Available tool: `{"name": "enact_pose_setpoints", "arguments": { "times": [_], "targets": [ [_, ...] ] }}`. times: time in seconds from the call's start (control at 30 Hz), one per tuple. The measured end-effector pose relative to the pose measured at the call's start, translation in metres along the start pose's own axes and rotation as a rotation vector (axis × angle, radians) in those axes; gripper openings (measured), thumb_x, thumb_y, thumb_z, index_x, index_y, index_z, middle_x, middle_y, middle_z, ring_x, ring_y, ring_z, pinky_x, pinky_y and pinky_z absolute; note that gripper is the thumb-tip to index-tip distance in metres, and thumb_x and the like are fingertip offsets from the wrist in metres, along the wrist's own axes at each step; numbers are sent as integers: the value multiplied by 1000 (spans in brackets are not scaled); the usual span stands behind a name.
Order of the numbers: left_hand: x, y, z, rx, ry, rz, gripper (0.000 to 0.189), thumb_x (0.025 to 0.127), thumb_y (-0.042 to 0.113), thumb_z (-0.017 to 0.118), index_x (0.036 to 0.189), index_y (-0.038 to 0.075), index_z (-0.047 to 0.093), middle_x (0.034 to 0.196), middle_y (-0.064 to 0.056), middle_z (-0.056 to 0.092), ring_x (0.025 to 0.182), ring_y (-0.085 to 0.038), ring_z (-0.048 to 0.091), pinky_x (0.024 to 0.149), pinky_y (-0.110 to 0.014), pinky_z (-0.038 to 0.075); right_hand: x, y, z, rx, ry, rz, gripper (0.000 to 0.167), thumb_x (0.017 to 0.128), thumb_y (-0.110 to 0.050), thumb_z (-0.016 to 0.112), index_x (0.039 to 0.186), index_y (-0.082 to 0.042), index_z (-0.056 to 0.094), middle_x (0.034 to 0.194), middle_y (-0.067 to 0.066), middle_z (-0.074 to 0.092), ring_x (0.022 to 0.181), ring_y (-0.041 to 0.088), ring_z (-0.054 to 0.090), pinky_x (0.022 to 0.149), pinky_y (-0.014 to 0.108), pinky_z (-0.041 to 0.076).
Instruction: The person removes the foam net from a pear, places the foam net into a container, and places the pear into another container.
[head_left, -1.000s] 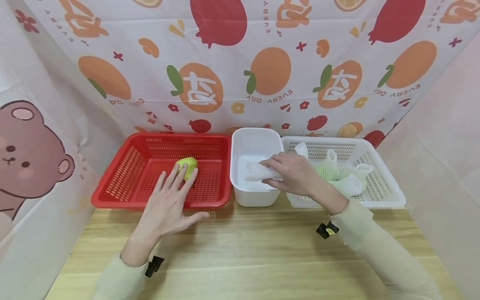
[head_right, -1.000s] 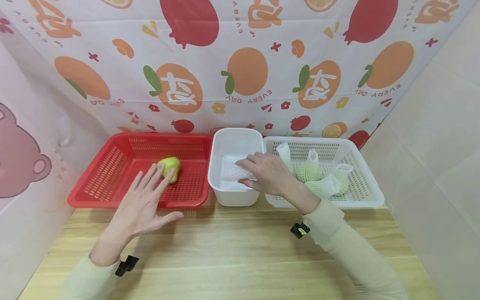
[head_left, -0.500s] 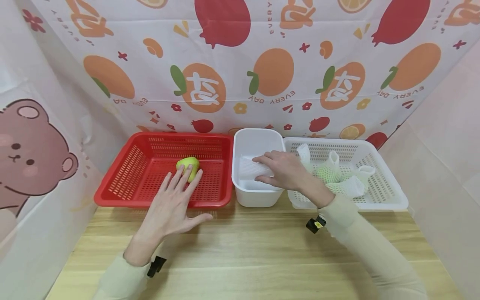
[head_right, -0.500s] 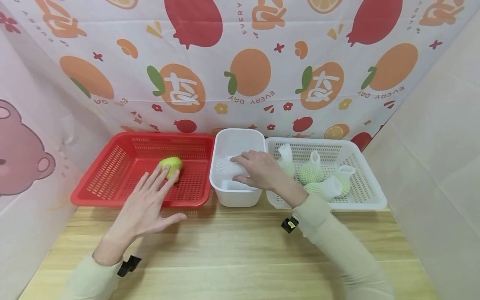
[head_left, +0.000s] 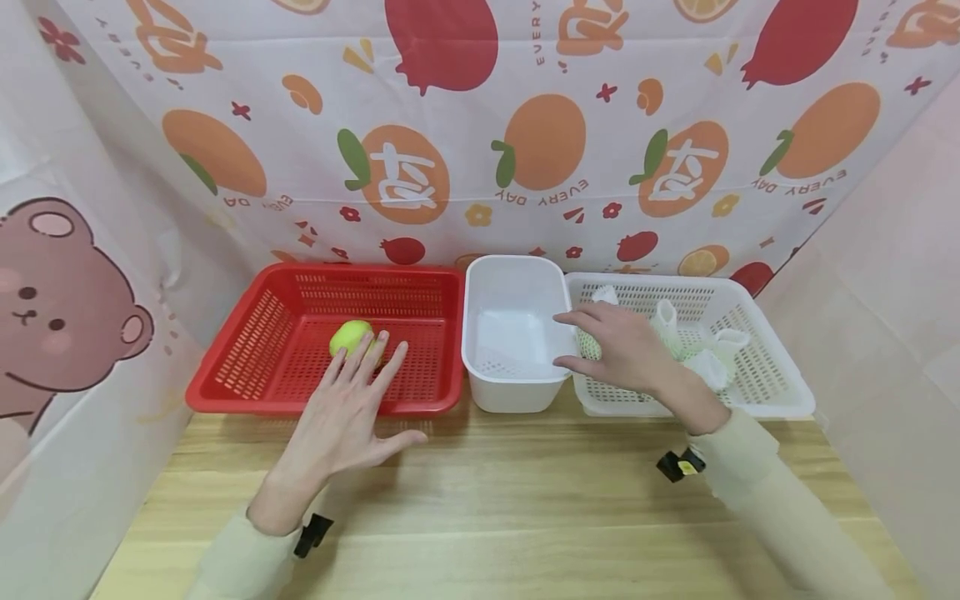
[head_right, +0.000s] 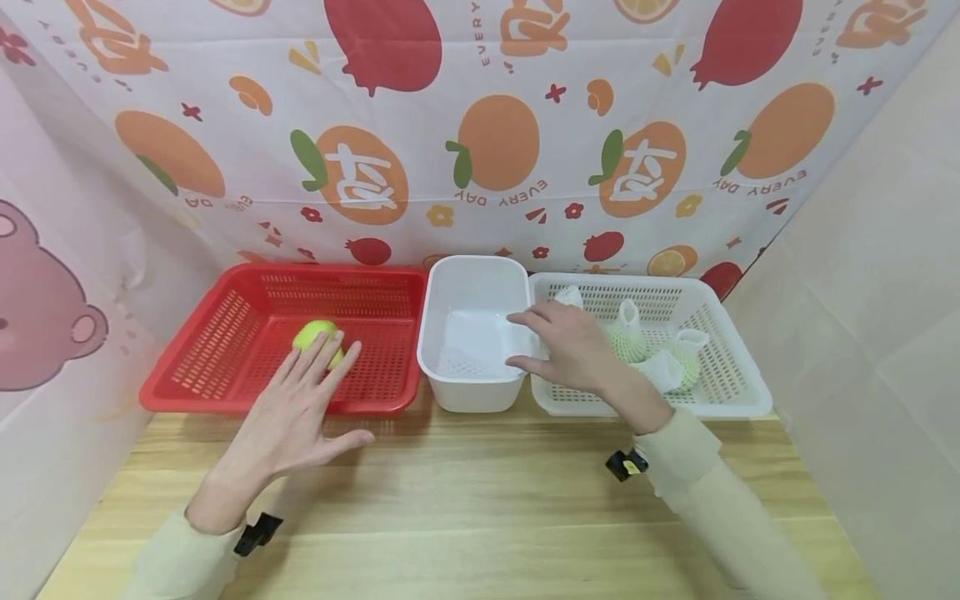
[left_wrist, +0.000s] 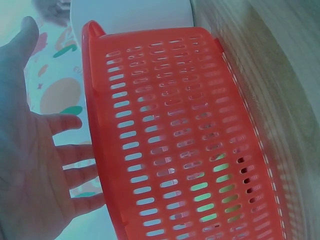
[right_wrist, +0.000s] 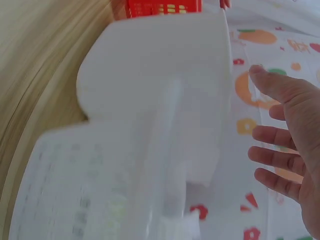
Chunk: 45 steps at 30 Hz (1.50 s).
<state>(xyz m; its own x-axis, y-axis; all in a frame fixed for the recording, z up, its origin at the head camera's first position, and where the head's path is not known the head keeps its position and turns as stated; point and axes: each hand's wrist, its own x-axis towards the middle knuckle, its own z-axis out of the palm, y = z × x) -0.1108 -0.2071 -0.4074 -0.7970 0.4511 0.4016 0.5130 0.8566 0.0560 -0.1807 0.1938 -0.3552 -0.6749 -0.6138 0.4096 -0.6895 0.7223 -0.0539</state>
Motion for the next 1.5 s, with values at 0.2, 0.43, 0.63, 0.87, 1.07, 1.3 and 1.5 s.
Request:
{"name": "enact_pose_setpoints", "arguments": {
  "times": [0.2,0.43,0.63,0.87,1.07,1.3,1.5],
  "targets": [
    [0,1,0,2,1,0,118,84,99,26,163,12,39,166,-23,42,158,-44,33,126,-65,31,-28,22,-16,5,58,9,63,78,-45,91,129,-12,73,121,9,78,108,32,76,89,51,65],
    [1,2,-1,13,15,11,121,84,99,17,162,10,40,167,-23,40,159,-42,32,127,-64,30,-61,49,-28,-26,67,55,75,91,-76,60,127,-12,74,119,12,79,106,35,76,84,54,65],
    [2,3,-1,17,27,20,121,84,98,13,162,10,41,167,-22,40,158,-42,33,127,-64,29,-89,69,-35,-55,86,89,74,90,-76,63,119,-9,77,111,14,79,101,37,75,82,56,63],
    [1,5,-3,26,12,24,116,86,97,27,162,11,41,166,-22,42,158,-43,33,127,-64,30,-119,84,-43,-120,56,156,63,63,-30,98,118,-8,76,108,13,79,97,34,74,77,54,63],
    [0,7,-5,28,-3,26,112,84,91,50,163,12,40,167,-21,42,157,-44,35,126,-64,32,-141,98,-45,-102,80,178,63,60,-28,98,115,-6,77,103,15,78,89,32,73,71,54,61],
    [-1,7,-7,37,-3,31,116,86,97,29,162,10,41,168,-21,40,159,-42,32,128,-62,29,-160,106,-46,-106,24,269,63,64,-34,97,117,-6,76,104,15,79,84,31,73,66,49,58],
    [-2,6,-8,38,3,31,116,86,97,26,162,10,40,168,-21,40,158,-43,33,128,-61,28,-169,109,-43,-97,-33,329,66,66,-44,96,118,-8,77,108,18,78,86,35,74,66,51,57]
  ]
}}
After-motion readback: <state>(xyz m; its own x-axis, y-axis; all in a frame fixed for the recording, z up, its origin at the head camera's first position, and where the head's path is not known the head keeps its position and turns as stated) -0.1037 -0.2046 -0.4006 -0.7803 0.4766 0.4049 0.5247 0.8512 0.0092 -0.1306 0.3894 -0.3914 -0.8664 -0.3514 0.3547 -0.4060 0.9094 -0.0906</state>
